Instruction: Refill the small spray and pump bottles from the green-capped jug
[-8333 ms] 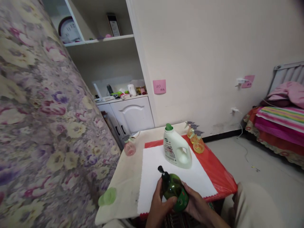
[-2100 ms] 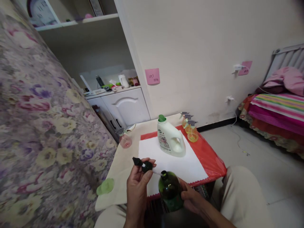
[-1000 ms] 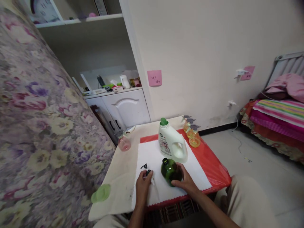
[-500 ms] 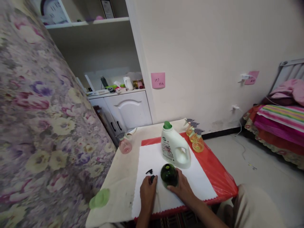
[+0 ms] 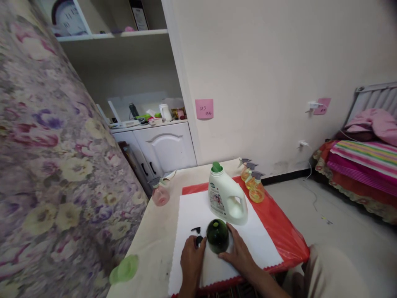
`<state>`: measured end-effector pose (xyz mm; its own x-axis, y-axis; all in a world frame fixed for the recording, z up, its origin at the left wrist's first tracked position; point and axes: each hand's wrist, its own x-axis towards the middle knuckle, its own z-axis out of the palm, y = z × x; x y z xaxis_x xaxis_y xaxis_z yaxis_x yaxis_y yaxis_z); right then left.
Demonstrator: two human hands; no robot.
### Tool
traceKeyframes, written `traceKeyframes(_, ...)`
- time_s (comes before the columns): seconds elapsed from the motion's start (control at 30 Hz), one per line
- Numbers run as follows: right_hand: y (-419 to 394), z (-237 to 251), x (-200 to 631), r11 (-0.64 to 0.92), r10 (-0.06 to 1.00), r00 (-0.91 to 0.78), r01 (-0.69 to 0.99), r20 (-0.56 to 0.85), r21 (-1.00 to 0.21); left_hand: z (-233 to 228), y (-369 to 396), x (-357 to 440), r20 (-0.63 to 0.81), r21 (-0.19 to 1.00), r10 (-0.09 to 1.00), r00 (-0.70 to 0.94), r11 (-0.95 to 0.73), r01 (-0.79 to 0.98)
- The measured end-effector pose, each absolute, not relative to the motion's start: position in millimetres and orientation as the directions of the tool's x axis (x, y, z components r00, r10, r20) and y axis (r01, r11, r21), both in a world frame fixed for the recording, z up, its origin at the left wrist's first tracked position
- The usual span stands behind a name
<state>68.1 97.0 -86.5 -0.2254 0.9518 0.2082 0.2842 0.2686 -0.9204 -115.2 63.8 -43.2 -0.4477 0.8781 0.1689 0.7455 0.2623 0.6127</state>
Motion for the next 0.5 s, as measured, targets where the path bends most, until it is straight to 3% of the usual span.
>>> traceKeyframes(0.3, 103.9, -23.6, 129.2, 0.383, 0.923, -0.023, 0.160, 0.385, -0.910, -50.7, 62.9, -116.2, 0.200, 0.615, 0.864, -0.462, 0.256, 0.745)
traceKeyframes(0.4, 128.8, -9.1, 140.2, 0.365, 0.920, 0.111, 0.115, 0.377, -0.924, -53.0, 62.4, -117.9, 0.250, 0.654, 0.840, -0.482, 0.221, 0.724)
traceKeyframes(0.5, 156.5, -3.4, 140.9, 0.322, 0.934, 0.132, 0.084, 0.331, -0.943, -54.4, 60.7, -119.2, 0.279, 0.700, 0.810, -0.516, 0.196, 0.686)
